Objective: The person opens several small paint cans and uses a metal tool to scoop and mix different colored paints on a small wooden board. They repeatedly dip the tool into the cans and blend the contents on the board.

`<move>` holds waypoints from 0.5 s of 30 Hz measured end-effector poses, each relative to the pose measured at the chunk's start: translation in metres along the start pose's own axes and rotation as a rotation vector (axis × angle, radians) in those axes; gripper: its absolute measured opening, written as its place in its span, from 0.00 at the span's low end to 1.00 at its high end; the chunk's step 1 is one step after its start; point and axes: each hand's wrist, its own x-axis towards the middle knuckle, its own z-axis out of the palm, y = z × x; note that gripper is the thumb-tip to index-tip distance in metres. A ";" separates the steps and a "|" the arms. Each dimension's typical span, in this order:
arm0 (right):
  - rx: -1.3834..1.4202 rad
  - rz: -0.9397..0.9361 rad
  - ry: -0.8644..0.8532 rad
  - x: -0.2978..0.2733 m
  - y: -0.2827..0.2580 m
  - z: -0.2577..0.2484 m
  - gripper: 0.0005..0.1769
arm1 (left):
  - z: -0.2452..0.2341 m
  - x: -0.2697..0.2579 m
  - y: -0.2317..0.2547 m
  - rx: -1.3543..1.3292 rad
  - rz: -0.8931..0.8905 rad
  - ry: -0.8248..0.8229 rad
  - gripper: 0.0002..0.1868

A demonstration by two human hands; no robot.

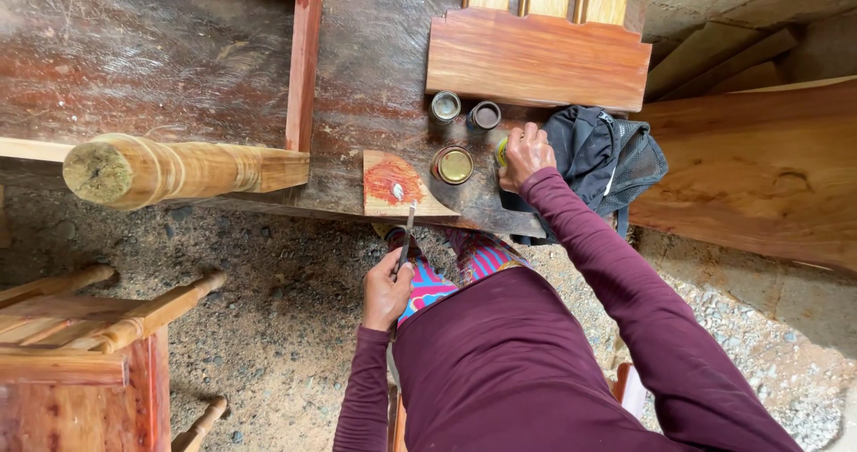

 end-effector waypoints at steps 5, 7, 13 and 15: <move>0.111 -0.072 0.086 -0.013 -0.001 -0.020 0.36 | 0.020 0.017 0.014 0.050 0.175 0.055 0.15; 0.188 -0.195 0.360 -0.019 -0.013 -0.036 0.40 | 0.029 0.023 0.027 0.161 0.204 0.095 0.15; 0.609 -0.057 0.214 0.003 -0.073 -0.002 0.32 | 0.041 0.029 0.044 0.168 0.173 0.101 0.15; 0.580 -0.122 0.227 0.012 -0.088 0.003 0.24 | 0.041 0.025 0.026 0.117 0.192 0.116 0.15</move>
